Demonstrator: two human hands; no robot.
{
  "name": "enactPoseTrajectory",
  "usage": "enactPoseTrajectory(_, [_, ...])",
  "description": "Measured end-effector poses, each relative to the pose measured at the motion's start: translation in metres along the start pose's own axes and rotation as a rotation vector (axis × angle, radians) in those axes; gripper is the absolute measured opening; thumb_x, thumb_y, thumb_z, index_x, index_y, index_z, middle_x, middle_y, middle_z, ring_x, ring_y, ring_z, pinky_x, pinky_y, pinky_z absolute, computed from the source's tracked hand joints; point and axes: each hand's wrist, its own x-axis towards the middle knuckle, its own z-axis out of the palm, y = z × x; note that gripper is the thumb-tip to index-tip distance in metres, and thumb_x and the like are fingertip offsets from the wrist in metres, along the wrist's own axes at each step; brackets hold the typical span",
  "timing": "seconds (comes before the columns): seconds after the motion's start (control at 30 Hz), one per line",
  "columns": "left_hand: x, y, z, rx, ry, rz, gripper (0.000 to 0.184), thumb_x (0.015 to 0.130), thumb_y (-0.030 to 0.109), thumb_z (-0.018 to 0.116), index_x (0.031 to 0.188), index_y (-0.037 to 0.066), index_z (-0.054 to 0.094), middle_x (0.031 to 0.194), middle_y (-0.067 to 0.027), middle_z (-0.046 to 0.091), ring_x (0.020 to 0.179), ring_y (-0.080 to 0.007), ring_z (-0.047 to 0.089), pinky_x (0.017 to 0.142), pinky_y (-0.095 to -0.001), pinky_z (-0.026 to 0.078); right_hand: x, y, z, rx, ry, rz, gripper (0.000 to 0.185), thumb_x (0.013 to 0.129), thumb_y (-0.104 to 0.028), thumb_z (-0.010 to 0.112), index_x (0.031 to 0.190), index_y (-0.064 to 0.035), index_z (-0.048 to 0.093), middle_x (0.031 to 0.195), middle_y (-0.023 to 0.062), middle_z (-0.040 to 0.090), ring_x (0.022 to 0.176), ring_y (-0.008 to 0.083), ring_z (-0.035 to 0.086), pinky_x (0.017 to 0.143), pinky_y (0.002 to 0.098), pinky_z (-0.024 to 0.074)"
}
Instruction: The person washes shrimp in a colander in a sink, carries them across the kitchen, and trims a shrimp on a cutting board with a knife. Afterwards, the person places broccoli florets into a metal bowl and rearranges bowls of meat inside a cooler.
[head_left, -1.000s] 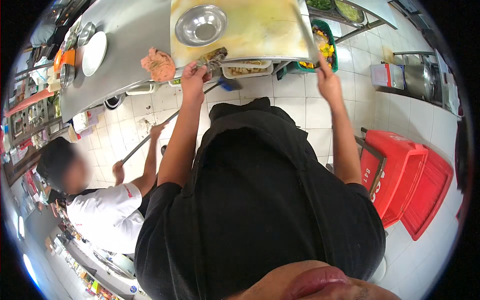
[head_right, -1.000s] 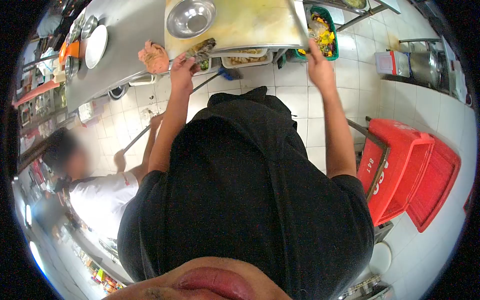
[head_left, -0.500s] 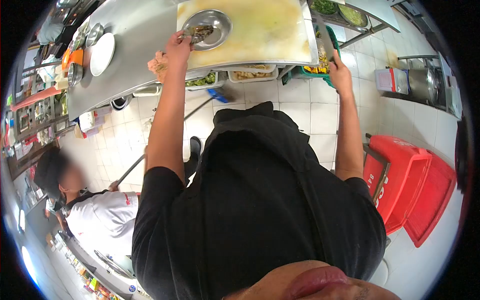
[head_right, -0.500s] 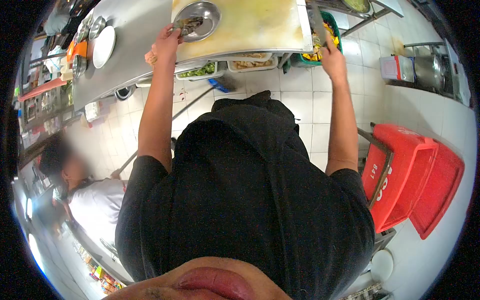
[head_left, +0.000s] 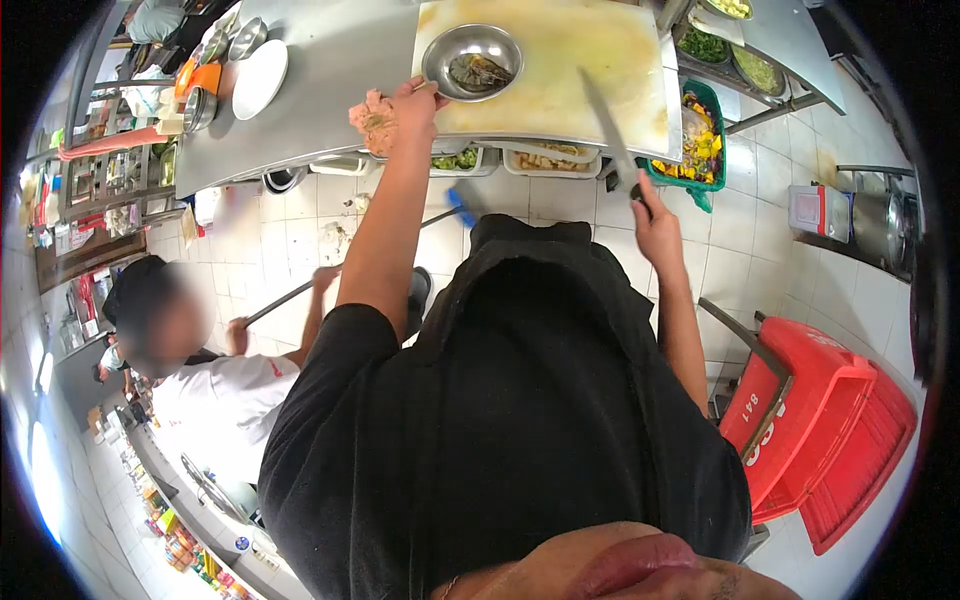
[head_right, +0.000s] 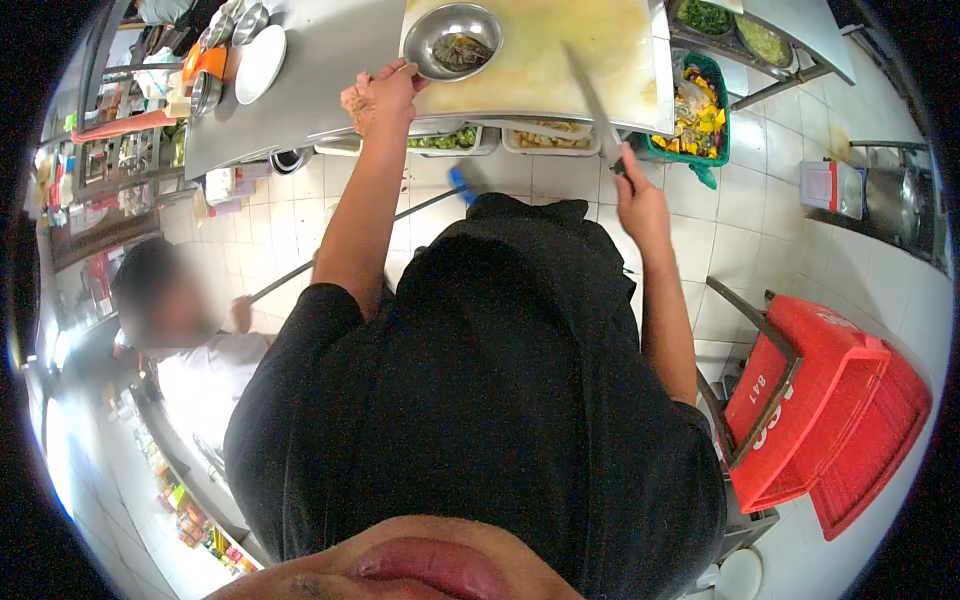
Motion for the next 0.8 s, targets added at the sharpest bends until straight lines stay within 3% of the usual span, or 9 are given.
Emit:
enactPoseTrajectory(0.07, [0.007,-0.003,0.015,-0.034,-0.002,0.023,0.04,0.086,-0.001,0.057,0.124,-0.007,0.044,0.109,-0.0175,0.056,0.091,-0.0268,0.061,0.076,-0.0343,0.059,0.011,0.02,-0.01,-0.039,0.17,-0.067,0.048,0.09,-0.017,0.057,0.137,-0.0214,0.047,0.107,0.0252,0.061,0.098,0.0403,0.061,0.077,0.0413,0.0509])
enactPoseTrajectory(0.13, [0.024,-0.014,0.044,-0.105,-0.055,0.035,0.043,0.087,0.0,0.057,0.127,-0.006,0.043,0.109,-0.0175,0.056,0.097,-0.0296,0.06,0.079,-0.0354,0.058,0.018,0.031,-0.036,-0.148,0.229,0.045,0.048,0.091,-0.016,0.055,0.138,-0.0185,0.045,0.104,0.0254,0.062,0.093,0.0416,0.062,0.074,0.0423,0.0507])
enactPoseTrajectory(0.27, [0.031,-0.008,0.086,-0.234,-0.271,0.021,0.051,0.087,0.004,0.06,0.133,-0.002,0.041,0.116,-0.017,0.056,0.105,-0.0305,0.058,0.085,-0.0378,0.055,0.023,0.022,-0.065,-0.196,0.251,0.117,0.051,0.091,-0.017,0.054,0.14,-0.0199,0.042,0.092,0.0278,0.063,0.082,0.0438,0.062,0.069,0.0448,0.0496])
enactPoseTrajectory(0.37, [0.032,0.004,0.068,0.334,-0.098,0.409,0.05,0.084,0.009,0.063,0.131,-0.002,0.046,0.122,-0.0203,0.056,0.106,-0.0321,0.058,0.089,-0.0399,0.05,0.013,0.003,-0.059,-0.225,0.208,0.108,0.053,0.089,-0.017,0.055,0.141,-0.0213,0.042,0.092,0.0282,0.063,0.081,0.0444,0.062,0.069,0.0474,0.0485])
enactPoseTrajectory(0.47, [0.042,-0.009,0.004,0.808,0.109,0.827,0.049,0.077,0.014,0.066,0.121,-0.005,0.054,0.114,-0.0236,0.061,0.104,-0.0364,0.058,0.091,-0.0418,0.047,0.012,0.008,-0.039,-0.268,0.284,-0.012,0.055,0.088,-0.016,0.056,0.141,-0.0218,0.042,0.096,0.0275,0.063,0.084,0.0438,0.062,0.071,0.0481,0.0482])
enactPoseTrajectory(0.5, [0.035,-0.015,-0.011,0.829,0.153,0.902,0.045,0.073,0.013,0.065,0.113,-0.006,0.058,0.109,-0.0254,0.06,0.105,-0.0423,0.054,0.092,-0.045,0.045,0.016,0.009,-0.037,-0.282,0.309,-0.036,0.056,0.087,-0.014,0.057,0.14,-0.0207,0.043,0.101,0.0259,0.063,0.089,0.0429,0.061,0.075,0.0475,0.0481])
enactPoseTrajectory(0.6, [0.031,-0.052,-0.059,0.992,0.184,1.013,0.041,0.073,0.011,0.065,0.111,-0.003,0.059,0.107,-0.024,0.06,0.105,-0.0407,0.054,0.09,-0.0448,0.046,0.041,0.033,-0.026,-0.281,0.327,-0.03,0.054,0.083,-0.017,0.06,0.136,-0.0168,0.048,0.101,0.0236,0.062,0.093,0.0413,0.06,0.078,0.0466,0.0481])
enactPoseTrajectory(0.7, [-0.034,-0.075,-0.085,0.866,0.23,0.669,0.038,0.074,0.009,0.064,0.111,0.0,0.059,0.109,-0.0228,0.058,0.104,-0.0405,0.054,0.092,-0.0443,0.045,0.085,0.021,-0.018,-0.432,0.269,-0.024,0.049,0.082,-0.021,0.062,0.13,-0.0144,0.055,0.099,0.0238,0.062,0.09,0.0408,0.061,0.078,0.0474,0.0483])
enactPoseTrajectory(0.8, [-0.113,-0.118,-0.092,0.8,0.258,0.754,0.038,0.076,0.007,0.062,0.113,0.003,0.059,0.114,-0.021,0.057,0.106,-0.0398,0.053,0.093,-0.0435,0.044,0.107,0.04,-0.011,-0.625,0.209,-0.005,0.043,0.081,-0.023,0.063,0.123,-0.0125,0.06,0.101,0.0241,0.061,0.092,0.0403,0.06,0.081,0.047,0.0482])
